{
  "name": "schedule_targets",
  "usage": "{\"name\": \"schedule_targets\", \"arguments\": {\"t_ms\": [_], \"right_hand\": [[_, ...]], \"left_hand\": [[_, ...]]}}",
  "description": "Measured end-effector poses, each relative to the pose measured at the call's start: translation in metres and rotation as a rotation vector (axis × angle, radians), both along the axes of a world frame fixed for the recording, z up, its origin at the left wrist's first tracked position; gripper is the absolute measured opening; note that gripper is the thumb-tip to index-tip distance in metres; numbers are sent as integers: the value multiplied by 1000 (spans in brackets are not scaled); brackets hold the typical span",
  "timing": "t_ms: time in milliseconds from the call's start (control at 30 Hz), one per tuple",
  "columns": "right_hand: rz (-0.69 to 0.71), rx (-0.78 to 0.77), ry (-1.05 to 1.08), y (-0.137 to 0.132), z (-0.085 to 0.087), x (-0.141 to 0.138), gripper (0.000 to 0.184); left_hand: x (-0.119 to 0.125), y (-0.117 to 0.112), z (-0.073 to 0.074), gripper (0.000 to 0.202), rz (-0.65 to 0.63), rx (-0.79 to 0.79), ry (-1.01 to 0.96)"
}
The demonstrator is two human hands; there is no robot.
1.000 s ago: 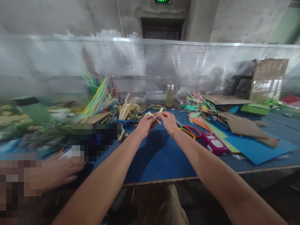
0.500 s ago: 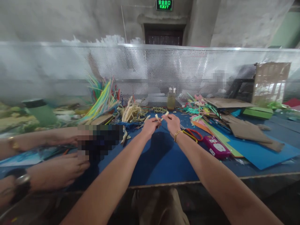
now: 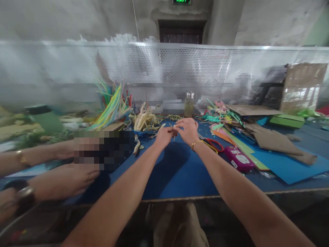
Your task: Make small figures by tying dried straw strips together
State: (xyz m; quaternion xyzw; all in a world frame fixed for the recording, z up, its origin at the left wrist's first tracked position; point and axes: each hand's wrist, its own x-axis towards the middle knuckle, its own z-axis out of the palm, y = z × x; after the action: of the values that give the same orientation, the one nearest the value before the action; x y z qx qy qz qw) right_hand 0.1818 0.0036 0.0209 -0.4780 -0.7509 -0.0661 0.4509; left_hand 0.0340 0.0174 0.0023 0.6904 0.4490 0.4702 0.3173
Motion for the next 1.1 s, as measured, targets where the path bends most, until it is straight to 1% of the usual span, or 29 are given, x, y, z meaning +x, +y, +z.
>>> {"name": "schedule_targets", "arguments": {"t_ms": [100,167,300,400,467,533,600,667,767,800,867,933,967,1033,1100], "right_hand": [[17,61,-15,-4,0,-2,18],[1,84,-1,-8,2,-3,19],[-50,107,43,-14,4,-5,21],[-44,96,43,-12,2,-4,21],[-23,47,36,-7,0,-1,19],[-15,-15,52,0,-2,2,18],[-31,-49,116,8,-3,6,23],[-63,-47,217,14,-5,9,33],[-126,-76,343,16,-7,10,36],[-142,-119,347,15,-7,10,35],[-153,-257,266,10,-5,7,33],[-146,-399,107,4,-3,3,41],[-135,-446,31,1,-2,1,46],[-96,-477,-65,-3,-1,-3,50],[-53,-452,-92,-4,-2,-6,47]], "left_hand": [[2,3,-4,17,-5,-36,-52],[2,5,-4,15,9,-30,-38],[5,4,-3,16,17,7,-6],[7,-1,-4,15,6,-25,-29],[7,-5,-4,12,-36,-108,-100],[6,-10,-2,11,-79,-242,-236],[4,-13,3,18,-77,-381,-406],[3,-14,8,23,-61,-484,-561],[3,-14,13,24,-75,-557,-682],[3,-14,13,23,-86,-559,-699],[4,-13,12,22,-103,-529,-718],[5,-10,9,26,-107,-458,-736],[4,-9,7,29,-105,-419,-738],[3,-6,4,33,-87,-355,-708],[2,-3,1,31,-60,-323,-655]]}}
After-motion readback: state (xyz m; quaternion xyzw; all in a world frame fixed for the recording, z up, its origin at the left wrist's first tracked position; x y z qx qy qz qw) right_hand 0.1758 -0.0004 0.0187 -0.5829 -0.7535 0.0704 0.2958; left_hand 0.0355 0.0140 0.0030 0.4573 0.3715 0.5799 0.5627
